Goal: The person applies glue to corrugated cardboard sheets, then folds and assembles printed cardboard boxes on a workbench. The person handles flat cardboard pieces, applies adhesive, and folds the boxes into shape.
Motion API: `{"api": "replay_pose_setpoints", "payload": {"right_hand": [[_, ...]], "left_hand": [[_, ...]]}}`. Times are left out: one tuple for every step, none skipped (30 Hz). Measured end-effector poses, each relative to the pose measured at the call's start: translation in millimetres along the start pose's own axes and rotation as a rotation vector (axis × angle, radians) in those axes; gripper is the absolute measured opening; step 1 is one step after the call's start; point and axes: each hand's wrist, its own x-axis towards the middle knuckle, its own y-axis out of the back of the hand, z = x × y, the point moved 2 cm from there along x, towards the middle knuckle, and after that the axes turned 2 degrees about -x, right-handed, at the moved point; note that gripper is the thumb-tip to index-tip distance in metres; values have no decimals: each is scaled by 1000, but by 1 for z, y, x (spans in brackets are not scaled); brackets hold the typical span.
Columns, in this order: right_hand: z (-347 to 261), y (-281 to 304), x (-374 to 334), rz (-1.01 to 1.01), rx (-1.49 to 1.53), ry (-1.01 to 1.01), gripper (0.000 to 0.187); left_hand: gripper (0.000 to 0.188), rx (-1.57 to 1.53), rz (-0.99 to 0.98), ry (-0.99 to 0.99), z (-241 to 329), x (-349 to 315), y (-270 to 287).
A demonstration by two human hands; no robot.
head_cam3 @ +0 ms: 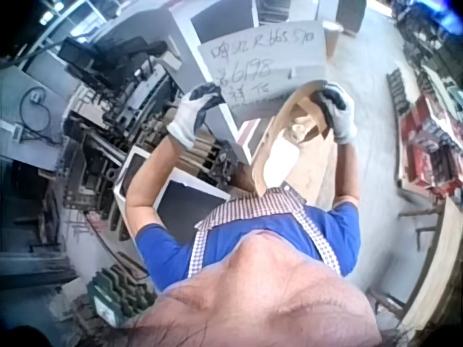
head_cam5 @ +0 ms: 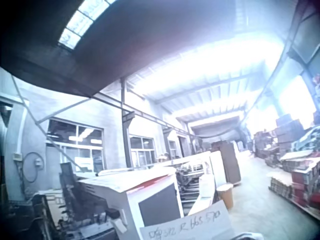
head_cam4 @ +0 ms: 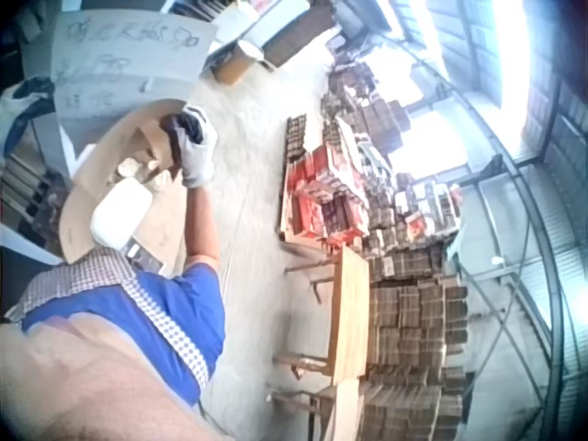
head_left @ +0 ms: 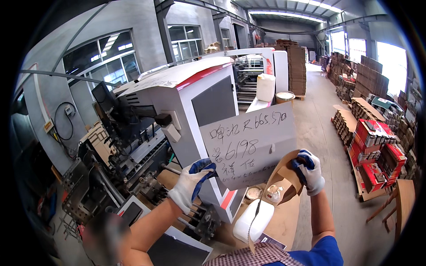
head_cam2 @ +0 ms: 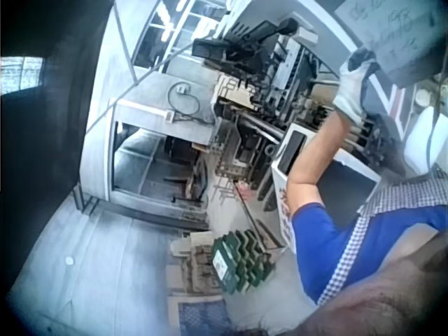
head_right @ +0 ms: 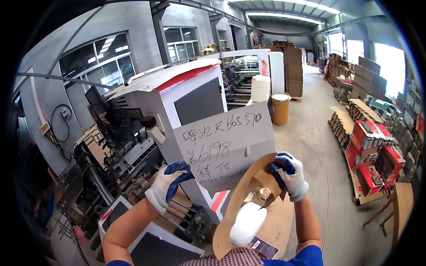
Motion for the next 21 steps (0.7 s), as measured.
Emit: {"api": "replay_pose_setpoints", "payload": {"right_hand": [[-1,2,5,0,5,13,21],[-3,5,13,0,11,28,20],[-5,7,22,-1,18,43,20],[-8,7,30,0,30,50,20],[-11,8,39,27,-21,102,8],[-11,11,49,34,53,95,12],[-13,12,63,35,131,91,16],[-27,12,77,18,147,76,13],[-32,13,95,5,198,9,15],[-44,3,112,101,262,148,20],[-13,43,155,15,552,100,26],[-19,50,183,42,546,147,27],[-46,39,209,82,439,219,28],[-67,26,239,97,390,273,29],[-82,15,269,99,356,309,29],[-96,5,302,93,314,340,30],[-106,-9,334,80,274,366,31],[-115,-26,369,52,223,379,32],[-120,-50,405,19,214,381,33],[-119,-74,439,-32,184,376,34],[-103,-91,474,-88,136,345,34]], "left_hand": [[31,-17,-37,-15,1,0,0],[31,-13,-47,-41,4,-3,-2],[31,-9,-56,-69,10,-9,-6],[31,-5,-62,-100,14,-14,-9],[32,8,-27,-132,16,-19,-8],[33,21,10,-166,15,-24,-6],[33,34,52,-205,16,-32,-4],[34,32,64,-218,17,-43,-2],[35,33,94,-238,19,-55,-3],[36,36,112,-217,21,-69,-4],[37,-10,65,-216,24,-75,-16],[38,-34,29,-169,22,-84,-20],[39,-51,16,-86,20,-96,-23],[37,-68,-19,-45,10,-105,-18],[35,-85,-51,2,-2,-116,-12],[36,-133,-68,36,-16,-126,-10],[36,-184,-88,71,-25,-133,-7],[36,38,-14,286,-27,-142,2],[38,-65,-95,187,-37,-155,10],[38,-108,-89,180,-56,-162,21],[39,-165,-91,186,-72,-163,28]]}}
